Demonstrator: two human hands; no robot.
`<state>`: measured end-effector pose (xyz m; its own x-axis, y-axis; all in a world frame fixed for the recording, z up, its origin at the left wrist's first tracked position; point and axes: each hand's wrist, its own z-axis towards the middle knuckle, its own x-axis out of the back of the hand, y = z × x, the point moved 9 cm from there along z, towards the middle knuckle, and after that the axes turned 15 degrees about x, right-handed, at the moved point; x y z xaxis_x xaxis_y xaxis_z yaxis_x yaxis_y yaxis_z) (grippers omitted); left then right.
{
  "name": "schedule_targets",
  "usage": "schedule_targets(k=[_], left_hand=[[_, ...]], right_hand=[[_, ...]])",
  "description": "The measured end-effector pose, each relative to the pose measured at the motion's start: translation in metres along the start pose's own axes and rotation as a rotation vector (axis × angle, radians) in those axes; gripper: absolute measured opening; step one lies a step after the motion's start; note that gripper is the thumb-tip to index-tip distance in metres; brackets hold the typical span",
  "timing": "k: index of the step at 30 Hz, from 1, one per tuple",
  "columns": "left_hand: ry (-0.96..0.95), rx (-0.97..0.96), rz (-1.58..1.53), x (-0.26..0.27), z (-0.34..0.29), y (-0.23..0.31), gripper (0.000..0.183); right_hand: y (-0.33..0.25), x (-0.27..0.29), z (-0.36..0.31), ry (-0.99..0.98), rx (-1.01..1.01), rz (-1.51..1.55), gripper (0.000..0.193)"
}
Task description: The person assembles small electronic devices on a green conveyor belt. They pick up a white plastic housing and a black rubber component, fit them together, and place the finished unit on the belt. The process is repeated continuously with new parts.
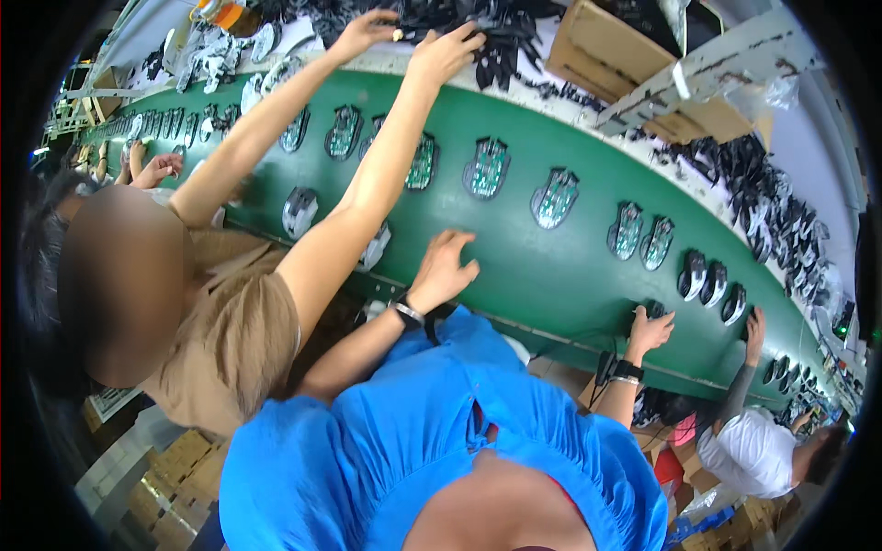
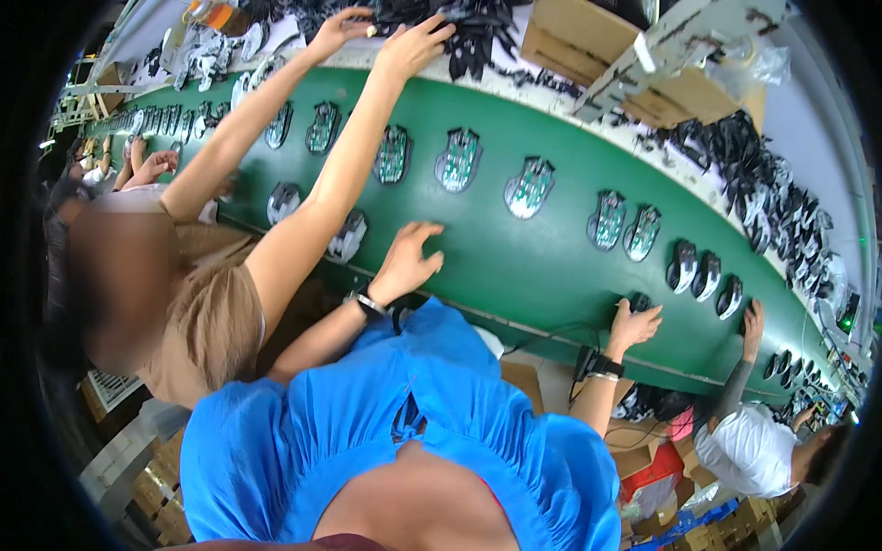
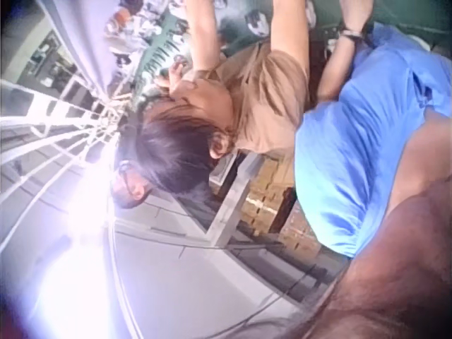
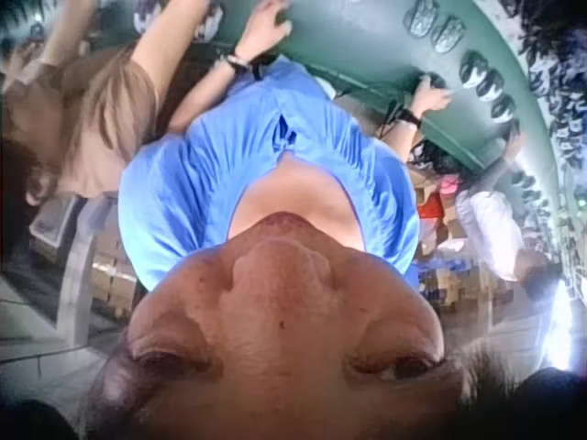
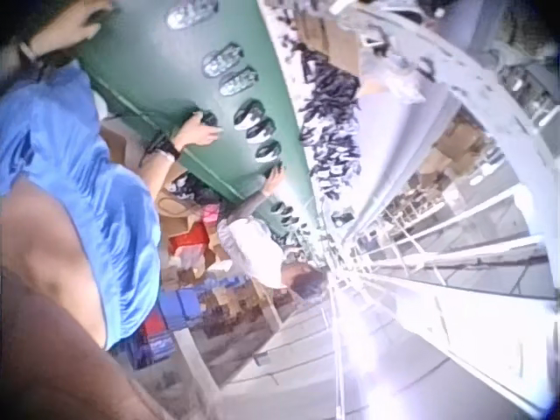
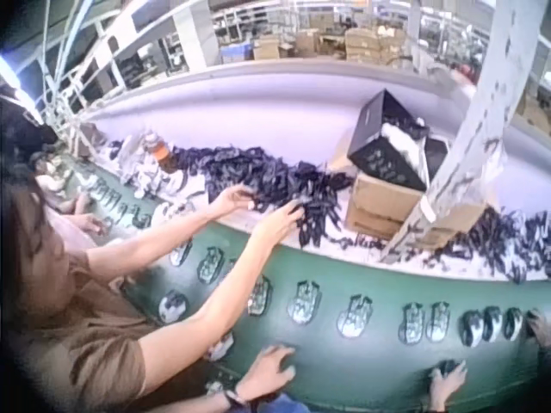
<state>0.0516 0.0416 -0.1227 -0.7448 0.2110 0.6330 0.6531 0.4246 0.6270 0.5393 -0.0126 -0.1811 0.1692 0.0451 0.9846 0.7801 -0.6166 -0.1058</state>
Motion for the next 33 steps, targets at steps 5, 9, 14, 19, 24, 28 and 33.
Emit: schedule_targets(k=[5, 9, 14, 19, 24, 28, 33], left_hand=[[0.231, 0.114, 0.153, 0.034, -0.031, -0.034, 0.043], [0.465, 0.176, 0.220, 0.068, -0.043, -0.052, 0.058], [0.654, 0.367, 0.176, 0.096, -0.047, -0.109, 0.070], [0.670, 0.439, 0.182, 0.096, -0.045, -0.130, 0.076], [0.572, 0.432, 0.237, 0.087, -0.026, -0.151, 0.081], [0.526, 0.390, 0.127, 0.096, -0.013, -0.145, 0.060], [0.470, 0.335, -0.069, 0.102, -0.005, -0.128, 0.062]], right_hand=[[-0.241, 0.012, 0.001, -0.132, 0.584, 0.850, 0.041], [-0.460, 0.000, -0.006, -0.171, 1.183, 0.830, 0.030], [-0.579, -0.040, 0.023, -0.027, 1.300, 0.355, 0.026], [-0.580, -0.061, 0.047, 0.176, 1.401, 0.110, 0.018], [-0.529, 0.026, 0.012, 0.364, 1.522, 0.432, 0.013], [-0.420, 0.031, -0.091, 0.169, 1.737, 0.576, 0.003], [-0.320, -0.027, -0.145, -0.200, 1.583, 0.439, 0.042]])
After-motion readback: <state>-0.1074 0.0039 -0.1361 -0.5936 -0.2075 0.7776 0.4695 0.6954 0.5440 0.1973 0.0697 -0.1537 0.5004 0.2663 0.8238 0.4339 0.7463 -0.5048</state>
